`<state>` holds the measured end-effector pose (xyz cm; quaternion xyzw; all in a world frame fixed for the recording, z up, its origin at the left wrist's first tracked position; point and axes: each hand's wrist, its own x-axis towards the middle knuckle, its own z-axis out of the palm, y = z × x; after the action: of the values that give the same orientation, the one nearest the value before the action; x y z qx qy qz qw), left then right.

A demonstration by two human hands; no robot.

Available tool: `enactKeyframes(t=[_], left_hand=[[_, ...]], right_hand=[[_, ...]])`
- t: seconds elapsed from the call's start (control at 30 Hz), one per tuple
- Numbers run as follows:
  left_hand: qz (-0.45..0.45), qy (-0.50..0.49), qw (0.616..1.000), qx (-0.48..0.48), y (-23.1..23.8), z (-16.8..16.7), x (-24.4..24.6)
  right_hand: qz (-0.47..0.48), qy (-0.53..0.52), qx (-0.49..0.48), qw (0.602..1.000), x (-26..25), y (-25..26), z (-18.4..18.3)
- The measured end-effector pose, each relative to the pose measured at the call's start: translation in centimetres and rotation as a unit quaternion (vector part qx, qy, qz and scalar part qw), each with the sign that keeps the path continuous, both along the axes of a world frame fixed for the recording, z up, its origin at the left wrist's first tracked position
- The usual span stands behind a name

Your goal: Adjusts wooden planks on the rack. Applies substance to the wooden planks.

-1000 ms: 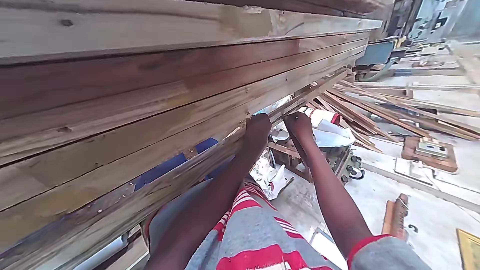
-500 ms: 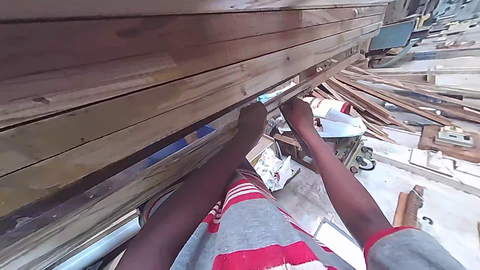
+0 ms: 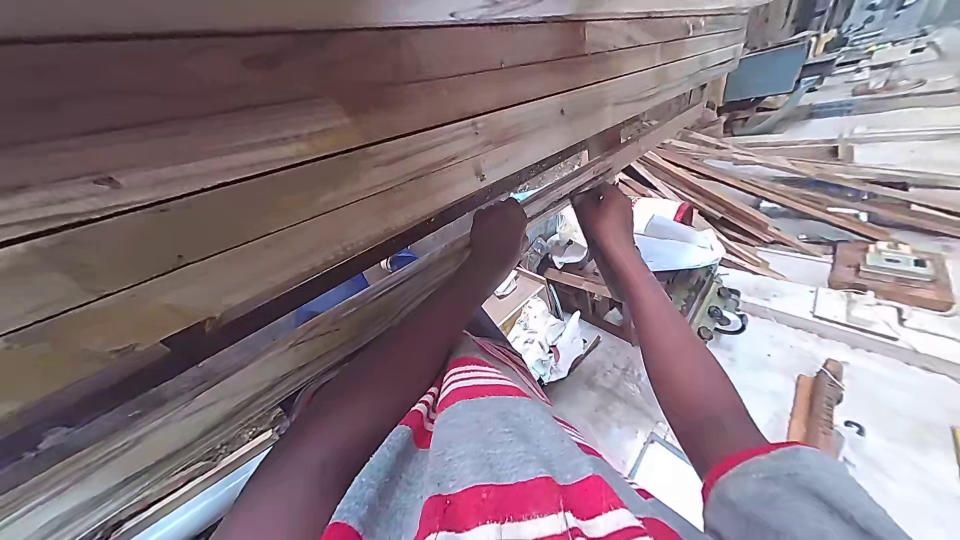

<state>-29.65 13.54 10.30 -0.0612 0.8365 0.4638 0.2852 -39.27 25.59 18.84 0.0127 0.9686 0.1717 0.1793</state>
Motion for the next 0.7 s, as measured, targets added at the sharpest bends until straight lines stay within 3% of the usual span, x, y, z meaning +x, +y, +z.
enactKeyframes(t=[0.2,0.3,0.43,0.53,0.6,0.7], left_hand=[[0.004,-0.011,1.000,-0.001,0.1,0.1,0.1],[0.004,-0.017,1.000,0.001,-0.1,0.2,0.3],[0.017,0.000,1.000,0.003,-0.4,-0.2,0.1],[-0.007,-0.007,1.000,-0.022,0.0,0.0,0.7],[-0.008,0.006,0.998,-0.056,0.0,0.0,0.5],[0.001,0.042,0.995,-0.089,1.1,-0.8,0.6]], right_hand=[[-0.009,-0.061,0.092,0.994,0.6,-2.5,-1.5],[0.016,-0.109,0.028,0.993,1.3,-2.3,-1.4],[0.003,-0.014,-0.072,0.997,0.1,0.7,-0.1],[-0.036,0.014,-0.063,0.997,0.5,1.6,-1.2],[-0.032,-0.036,-0.042,0.998,1.6,0.5,-1.6],[0.012,-0.127,-0.166,0.978,4.9,3.0,-0.9]])
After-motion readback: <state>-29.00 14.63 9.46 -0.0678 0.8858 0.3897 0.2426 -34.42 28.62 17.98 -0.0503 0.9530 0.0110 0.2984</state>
